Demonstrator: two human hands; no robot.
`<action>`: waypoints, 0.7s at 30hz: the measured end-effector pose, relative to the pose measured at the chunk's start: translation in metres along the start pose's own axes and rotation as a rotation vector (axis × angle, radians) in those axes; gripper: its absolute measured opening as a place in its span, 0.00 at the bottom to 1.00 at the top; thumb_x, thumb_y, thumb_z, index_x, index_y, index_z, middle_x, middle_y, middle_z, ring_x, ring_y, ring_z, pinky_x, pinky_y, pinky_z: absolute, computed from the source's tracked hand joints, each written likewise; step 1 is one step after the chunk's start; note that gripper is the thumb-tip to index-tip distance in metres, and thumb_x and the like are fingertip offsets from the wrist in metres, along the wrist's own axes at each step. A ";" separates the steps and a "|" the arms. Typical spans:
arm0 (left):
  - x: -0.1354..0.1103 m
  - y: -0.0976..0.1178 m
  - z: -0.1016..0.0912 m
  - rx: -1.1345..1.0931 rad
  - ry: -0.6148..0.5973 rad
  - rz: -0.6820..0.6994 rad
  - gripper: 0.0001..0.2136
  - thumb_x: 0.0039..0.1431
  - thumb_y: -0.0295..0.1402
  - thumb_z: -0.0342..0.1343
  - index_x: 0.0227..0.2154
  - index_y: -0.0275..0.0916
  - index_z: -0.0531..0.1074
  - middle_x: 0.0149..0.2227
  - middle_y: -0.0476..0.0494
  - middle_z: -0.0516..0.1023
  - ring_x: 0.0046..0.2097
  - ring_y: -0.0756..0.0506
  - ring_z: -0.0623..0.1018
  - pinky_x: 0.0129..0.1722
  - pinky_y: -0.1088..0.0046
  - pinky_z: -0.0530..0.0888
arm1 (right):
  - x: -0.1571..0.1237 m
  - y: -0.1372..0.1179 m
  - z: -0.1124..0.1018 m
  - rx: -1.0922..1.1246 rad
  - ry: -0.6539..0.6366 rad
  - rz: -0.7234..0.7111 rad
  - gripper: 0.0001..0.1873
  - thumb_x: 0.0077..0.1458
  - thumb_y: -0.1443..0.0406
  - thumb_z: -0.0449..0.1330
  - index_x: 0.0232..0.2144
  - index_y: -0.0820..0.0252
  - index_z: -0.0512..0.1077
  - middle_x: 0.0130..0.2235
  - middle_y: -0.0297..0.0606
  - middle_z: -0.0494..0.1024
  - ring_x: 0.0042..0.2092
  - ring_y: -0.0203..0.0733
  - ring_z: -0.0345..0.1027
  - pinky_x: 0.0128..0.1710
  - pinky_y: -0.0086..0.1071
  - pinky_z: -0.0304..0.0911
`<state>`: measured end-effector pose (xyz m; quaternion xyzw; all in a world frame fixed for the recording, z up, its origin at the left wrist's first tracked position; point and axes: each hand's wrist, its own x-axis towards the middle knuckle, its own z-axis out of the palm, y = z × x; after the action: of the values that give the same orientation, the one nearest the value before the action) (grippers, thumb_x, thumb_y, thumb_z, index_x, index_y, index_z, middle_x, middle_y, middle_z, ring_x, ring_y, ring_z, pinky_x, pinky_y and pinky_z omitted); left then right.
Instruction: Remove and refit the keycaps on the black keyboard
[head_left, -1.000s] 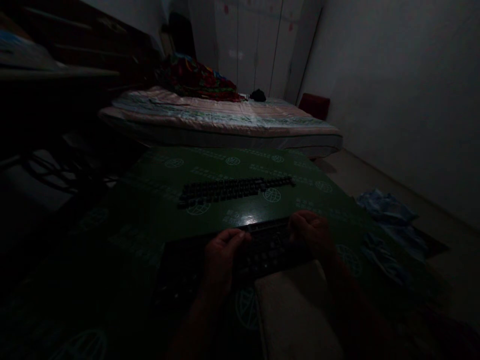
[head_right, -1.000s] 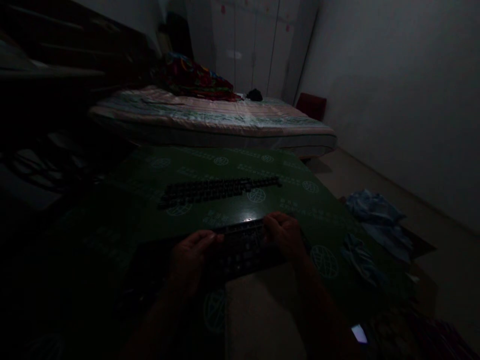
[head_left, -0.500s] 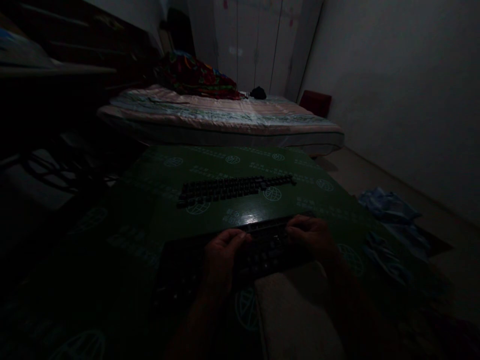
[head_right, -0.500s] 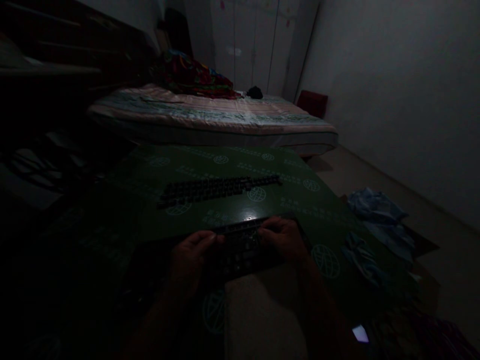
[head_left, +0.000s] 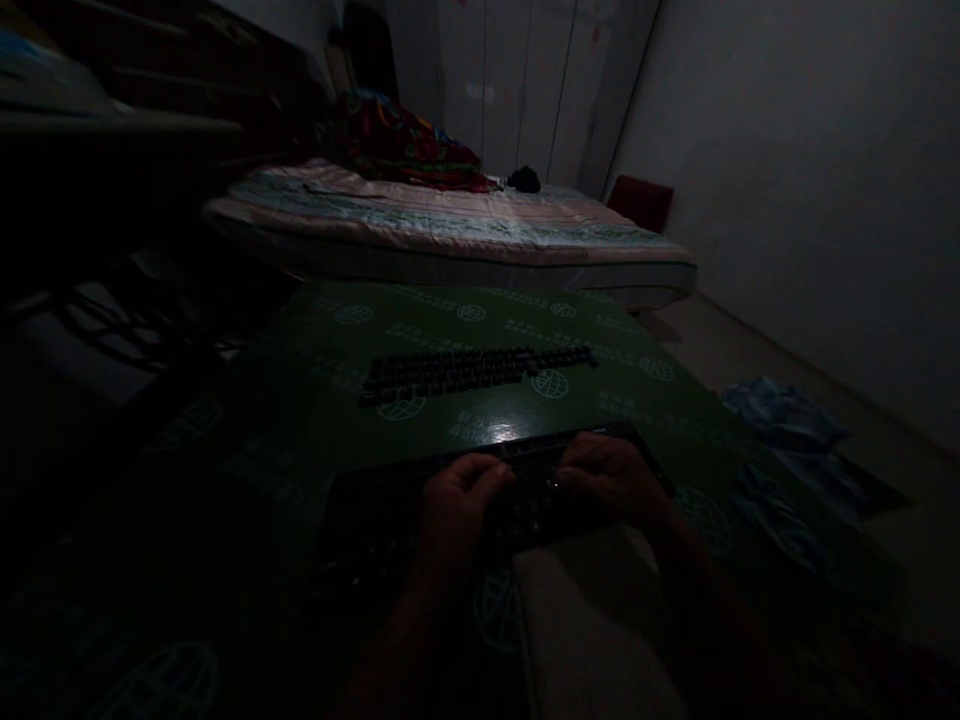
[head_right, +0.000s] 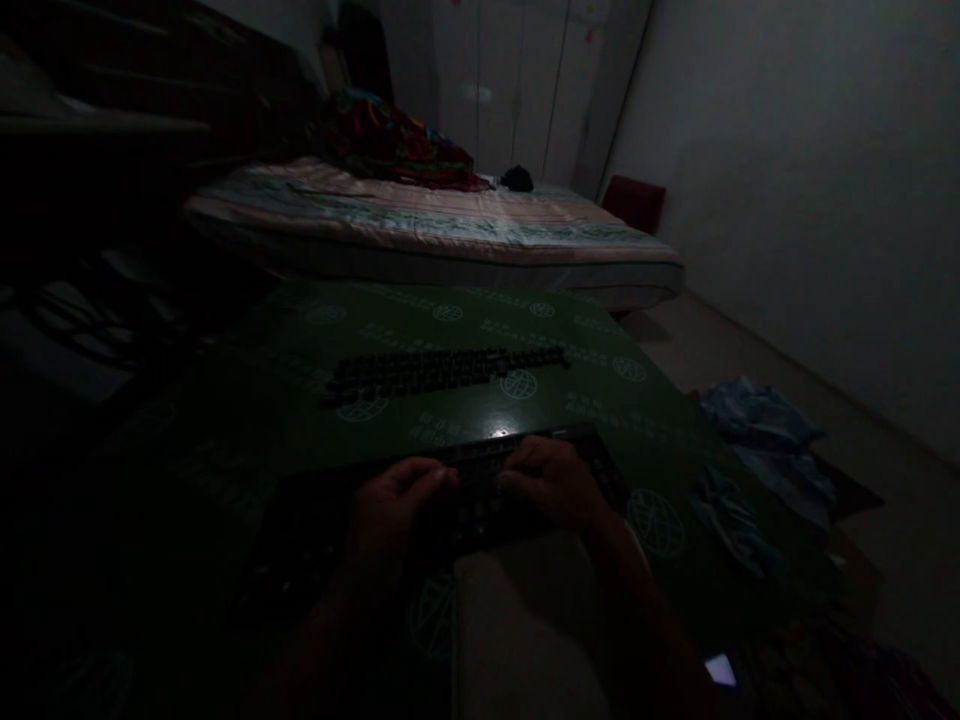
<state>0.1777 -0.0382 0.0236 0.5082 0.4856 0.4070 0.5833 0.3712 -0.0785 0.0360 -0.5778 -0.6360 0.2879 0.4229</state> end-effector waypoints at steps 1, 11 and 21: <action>0.000 0.001 0.000 -0.003 -0.002 0.004 0.09 0.45 0.38 0.59 0.25 0.37 0.74 0.27 0.47 0.78 0.31 0.46 0.75 0.31 0.73 0.69 | 0.001 0.000 -0.001 -0.012 -0.024 -0.019 0.09 0.47 0.61 0.62 0.22 0.61 0.74 0.26 0.35 0.71 0.29 0.35 0.65 0.28 0.28 0.59; -0.003 0.005 0.002 -0.004 -0.010 0.026 0.08 0.44 0.37 0.59 0.25 0.37 0.73 0.26 0.48 0.78 0.31 0.46 0.75 0.32 0.73 0.69 | 0.008 -0.003 -0.001 -0.005 -0.181 0.053 0.08 0.45 0.62 0.62 0.22 0.62 0.73 0.24 0.33 0.71 0.26 0.34 0.65 0.24 0.25 0.58; -0.003 -0.008 0.009 0.522 -0.181 0.442 0.08 0.51 0.30 0.52 0.33 0.40 0.73 0.37 0.44 0.76 0.42 0.44 0.73 0.43 0.68 0.69 | 0.007 -0.003 0.019 -0.102 0.056 0.149 0.07 0.44 0.62 0.61 0.21 0.61 0.71 0.23 0.34 0.74 0.26 0.36 0.67 0.25 0.26 0.58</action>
<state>0.1860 -0.0445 0.0167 0.7670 0.3982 0.3387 0.3722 0.3533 -0.0696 0.0309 -0.6522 -0.5928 0.2694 0.3881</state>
